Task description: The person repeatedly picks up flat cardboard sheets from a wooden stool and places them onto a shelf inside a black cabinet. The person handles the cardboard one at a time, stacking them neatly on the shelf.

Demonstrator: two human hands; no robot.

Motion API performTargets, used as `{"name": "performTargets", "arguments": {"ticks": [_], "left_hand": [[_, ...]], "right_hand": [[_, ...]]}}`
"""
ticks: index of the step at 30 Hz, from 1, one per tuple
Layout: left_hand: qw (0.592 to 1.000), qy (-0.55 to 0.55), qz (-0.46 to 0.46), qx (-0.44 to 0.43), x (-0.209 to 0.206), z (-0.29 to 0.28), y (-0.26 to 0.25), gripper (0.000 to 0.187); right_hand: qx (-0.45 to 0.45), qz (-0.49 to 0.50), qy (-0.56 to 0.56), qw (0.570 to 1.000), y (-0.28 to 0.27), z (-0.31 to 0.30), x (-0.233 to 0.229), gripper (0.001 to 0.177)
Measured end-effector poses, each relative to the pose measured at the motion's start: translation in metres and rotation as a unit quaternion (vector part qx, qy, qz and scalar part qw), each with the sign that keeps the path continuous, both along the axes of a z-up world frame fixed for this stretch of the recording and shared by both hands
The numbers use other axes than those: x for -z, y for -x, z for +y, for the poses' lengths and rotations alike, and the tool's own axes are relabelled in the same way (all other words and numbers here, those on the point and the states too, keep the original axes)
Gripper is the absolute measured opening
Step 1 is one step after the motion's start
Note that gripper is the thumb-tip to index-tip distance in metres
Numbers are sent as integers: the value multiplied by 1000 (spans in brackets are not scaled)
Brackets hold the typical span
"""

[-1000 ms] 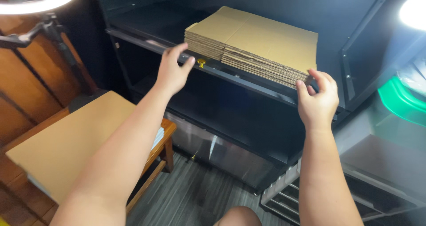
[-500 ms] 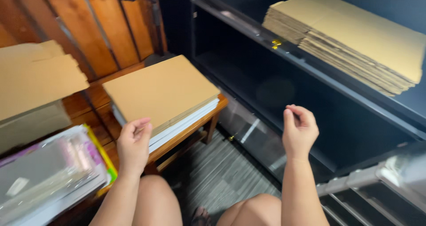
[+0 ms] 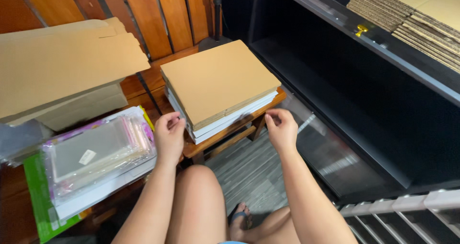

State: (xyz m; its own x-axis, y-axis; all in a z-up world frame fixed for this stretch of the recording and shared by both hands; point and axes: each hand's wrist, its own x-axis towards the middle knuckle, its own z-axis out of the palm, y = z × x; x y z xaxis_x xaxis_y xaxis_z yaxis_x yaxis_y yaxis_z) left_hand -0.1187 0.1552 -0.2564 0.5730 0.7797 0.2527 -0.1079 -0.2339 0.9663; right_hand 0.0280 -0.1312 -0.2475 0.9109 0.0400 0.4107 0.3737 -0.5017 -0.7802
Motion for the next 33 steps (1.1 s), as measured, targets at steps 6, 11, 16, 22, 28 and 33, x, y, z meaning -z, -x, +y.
{"name": "performTargets", "arguments": {"ticks": [6, 11, 16, 22, 28, 33], "left_hand": [[986, -148, 56, -61, -14, 2, -51, 46], [973, -197, 103, -61, -7, 11, -87, 47], [947, -283, 142, -56, 14, 15, -108, 24], [958, -240, 151, -35, 6, 8, -97, 14], [971, -201, 128, -12, -5, 3, -85, 11], [974, -188, 125, -3, -4, 4, -87, 11]], "right_hand": [[-7, -162, 173, 972, -62, 37, -17, 27], [-34, -101, 269, 957, -91, 50, -31, 50], [-57, 59, 337, 938, -102, 64, -47, 63], [-80, 144, 386, 908, -84, 65, -86, 70], [-99, 144, 435, 884, -88, 64, -70, 70], [-82, 147, 425, 889, -98, 62, -59, 71]]}}
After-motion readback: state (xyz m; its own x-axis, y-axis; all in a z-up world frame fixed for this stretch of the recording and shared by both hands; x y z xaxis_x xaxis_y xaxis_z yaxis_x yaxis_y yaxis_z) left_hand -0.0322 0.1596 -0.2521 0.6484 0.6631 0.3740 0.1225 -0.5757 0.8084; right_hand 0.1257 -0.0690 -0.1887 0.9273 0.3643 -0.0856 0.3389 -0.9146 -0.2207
